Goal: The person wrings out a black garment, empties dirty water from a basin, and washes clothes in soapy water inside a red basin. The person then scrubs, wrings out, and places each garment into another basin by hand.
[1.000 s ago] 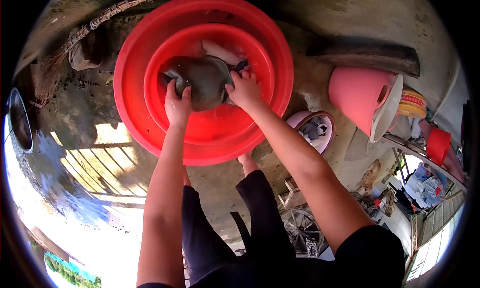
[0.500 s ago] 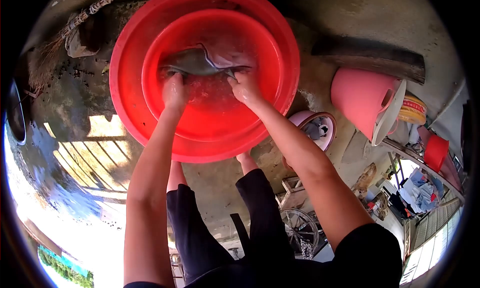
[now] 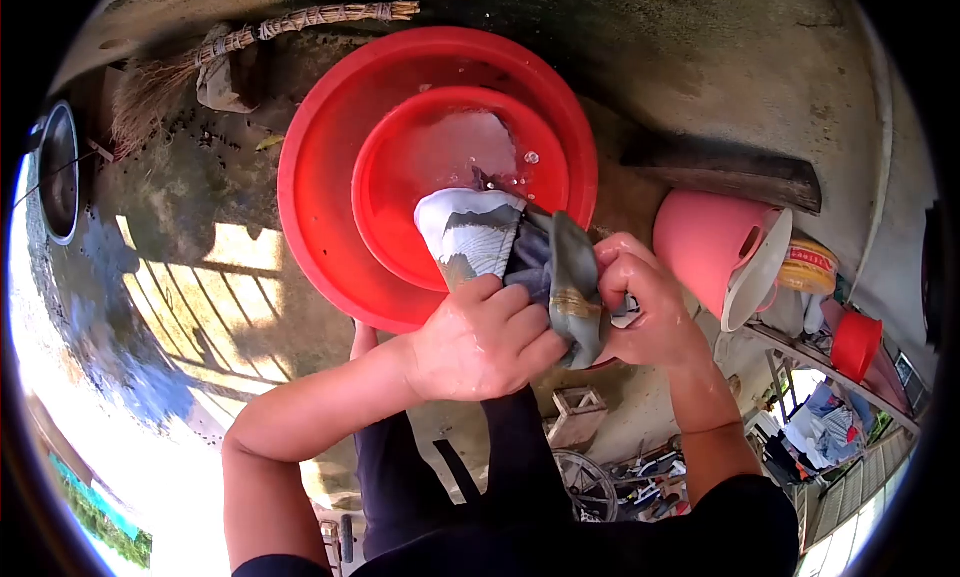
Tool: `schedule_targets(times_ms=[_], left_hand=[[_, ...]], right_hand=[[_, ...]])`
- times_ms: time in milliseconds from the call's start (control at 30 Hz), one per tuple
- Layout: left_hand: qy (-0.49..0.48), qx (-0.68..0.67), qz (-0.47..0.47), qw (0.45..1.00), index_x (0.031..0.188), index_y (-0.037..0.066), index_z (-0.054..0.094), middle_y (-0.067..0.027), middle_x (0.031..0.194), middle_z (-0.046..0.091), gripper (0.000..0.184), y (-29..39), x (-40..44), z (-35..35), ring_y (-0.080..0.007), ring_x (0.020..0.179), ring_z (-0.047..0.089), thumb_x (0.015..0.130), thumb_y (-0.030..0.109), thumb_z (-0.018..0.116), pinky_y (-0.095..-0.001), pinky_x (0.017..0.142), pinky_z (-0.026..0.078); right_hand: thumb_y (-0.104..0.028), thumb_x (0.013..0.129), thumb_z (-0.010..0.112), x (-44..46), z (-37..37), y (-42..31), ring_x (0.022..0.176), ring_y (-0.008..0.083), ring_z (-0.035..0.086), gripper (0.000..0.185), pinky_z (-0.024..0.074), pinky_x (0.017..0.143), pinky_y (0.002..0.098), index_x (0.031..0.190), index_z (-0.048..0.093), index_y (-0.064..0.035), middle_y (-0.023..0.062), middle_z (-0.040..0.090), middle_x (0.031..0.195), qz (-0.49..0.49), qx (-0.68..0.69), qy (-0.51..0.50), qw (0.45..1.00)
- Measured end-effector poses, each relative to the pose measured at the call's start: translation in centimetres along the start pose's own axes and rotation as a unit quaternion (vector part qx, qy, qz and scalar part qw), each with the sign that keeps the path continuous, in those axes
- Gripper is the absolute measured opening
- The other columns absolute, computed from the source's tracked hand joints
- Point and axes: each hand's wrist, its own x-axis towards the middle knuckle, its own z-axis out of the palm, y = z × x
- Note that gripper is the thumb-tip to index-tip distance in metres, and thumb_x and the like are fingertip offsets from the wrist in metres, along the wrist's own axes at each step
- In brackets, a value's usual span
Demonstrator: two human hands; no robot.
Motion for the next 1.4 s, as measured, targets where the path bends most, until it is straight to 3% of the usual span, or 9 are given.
schedule_targets(times_ms=[133, 300, 600, 700, 833, 933, 1000, 1033, 1400], left_hand=[[-0.015, -0.072, -0.197, 0.978, 0.085, 0.005, 0.053, -0.0061, 0.069, 0.049, 0.031, -4.3, -2.4, 1.0, -0.0227, 0.059, 0.054, 0.059, 0.014, 0.068, -0.033, 0.045, 0.042], [-0.266, 0.134, -0.218, 0.929, 0.086, 0.011, 0.057, -0.0033, 0.082, 0.056, 0.018, -12.7, -5.9, 12.2, -0.0202, 0.082, 0.052, 0.068, 0.013, 0.058, -0.0323, 0.073, 0.039], [-0.229, -0.016, -0.393, 0.89, 0.116, 0.012, 0.051, -0.0142, 0.115, 0.053, 0.045, -25.7, -15.4, 29.6, -0.0294, 0.11, 0.046, 0.072, 0.016, 0.06, -0.037, 0.095, 0.034], [-0.301, 0.078, -0.352, 0.883, 0.117, 0.008, 0.05, -0.0142, 0.115, 0.052, 0.043, -25.8, -15.5, 28.1, -0.028, 0.111, 0.045, 0.075, 0.017, 0.057, -0.0363, 0.095, 0.034], [-0.215, 0.329, -0.357, 0.848, 0.117, 0.002, 0.05, -0.0146, 0.121, 0.049, 0.042, -25.8, -15.6, 26.0, -0.0253, 0.115, 0.043, 0.079, 0.019, 0.055, -0.0353, 0.099, 0.029], [-0.258, -0.015, -0.569, 0.78, 0.1, 0.005, 0.06, -0.0132, 0.109, 0.056, 0.028, -22.7, -9.8, 16.0, -0.0233, 0.107, 0.049, 0.076, 0.018, 0.056, -0.035, 0.092, 0.034], [-0.313, 0.177, -0.307, 0.881, 0.083, 0.006, 0.063, -0.0097, 0.09, 0.06, 0.015, -17.0, -5.4, 9.8, -0.0219, 0.094, 0.053, 0.072, 0.015, 0.057, -0.0342, 0.08, 0.038], [-0.078, 0.134, -0.257, 0.954, 0.068, 0.008, 0.057, -0.0071, 0.07, 0.057, 0.007, -15.8, -6.2, 8.7, -0.0275, 0.072, 0.055, 0.065, 0.013, 0.06, -0.0369, 0.066, 0.039], [0.042, -0.092, -0.034, 0.994, 0.071, 0.011, 0.052, -0.0012, 0.068, 0.042, 0.011, 1.2, 2.8, -2.4, -0.0169, 0.077, 0.05, 0.061, 0.01, 0.059, -0.0514, 0.1, 0.027]], right_hand=[[0.009, 0.063, 0.062, -1.4, 2.4, 4.4, 0.06, 0.0159, 0.051, 0.025, 0.0425, 0.053, 0.0247, 0.08, 0.048, -0.0044, 0.0074, 0.05, 0.08, 0.013, -0.022, 0.181, 0.983], [-0.005, 0.07, 0.059, 5.9, 10.7, 15.0, 0.076, 0.0363, 0.057, 0.083, 0.0497, 0.062, 0.0417, 0.137, 0.014, -0.027, 0.0205, 0.041, 0.108, 0.239, -0.28, -0.031, 0.929], [-0.021, 0.069, 0.067, 11.8, 22.1, 39.4, 0.093, 0.0301, 0.058, 0.048, 0.0492, 0.077, 0.0371, 0.113, 0.052, -0.012, 0.0196, 0.054, 0.107, 0.241, -0.333, 0.132, 0.902], [-0.022, 0.069, 0.066, 13.5, 15.3, 27.9, 0.09, 0.0336, 0.057, 0.039, 0.0488, 0.074, 0.0382, 0.1, 0.055, -0.001, 0.0206, 0.057, 0.098, 0.369, -0.289, -0.163, 0.868], [-0.014, 0.068, 0.066, 5.5, 13.2, 22.7, 0.076, 0.0357, 0.056, 0.027, 0.0461, 0.065, 0.0403, 0.084, 0.05, 0.0013, 0.0181, 0.054, 0.089, 0.203, -0.29, 0.046, 0.934], [-0.011, 0.068, 0.067, 2.2, 9.5, 12.9, 0.071, 0.0353, 0.055, 0.026, 0.0436, 0.061, 0.0394, 0.082, 0.048, 0.0009, 0.0167, 0.053, 0.082, 0.178, -0.2, 0.069, 0.961], [-0.007, 0.067, 0.068, 0.6, 7.4, 7.5, 0.067, 0.0312, 0.054, 0.026, 0.0432, 0.056, 0.0363, 0.082, 0.049, 0.0005, 0.0145, 0.051, 0.078, 0.135, -0.164, 0.12, 0.97], [-0.006, 0.066, 0.068, -0.3, 6.4, 4.9, 0.065, 0.0275, 0.054, 0.025, 0.0434, 0.054, 0.0339, 0.082, 0.05, 0.0, 0.0129, 0.051, 0.077, 0.14, -0.136, 0.136, 0.971], [-0.011, 0.06, 0.075, -0.7, 2.0, -7.4, 0.068, 0.0237, 0.057, 0.07, 0.0471, 0.056, 0.0313, 0.122, 0.042, -0.0171, 0.0096, 0.053, 0.09, 0.129, -0.143, 0.108, 0.975]])
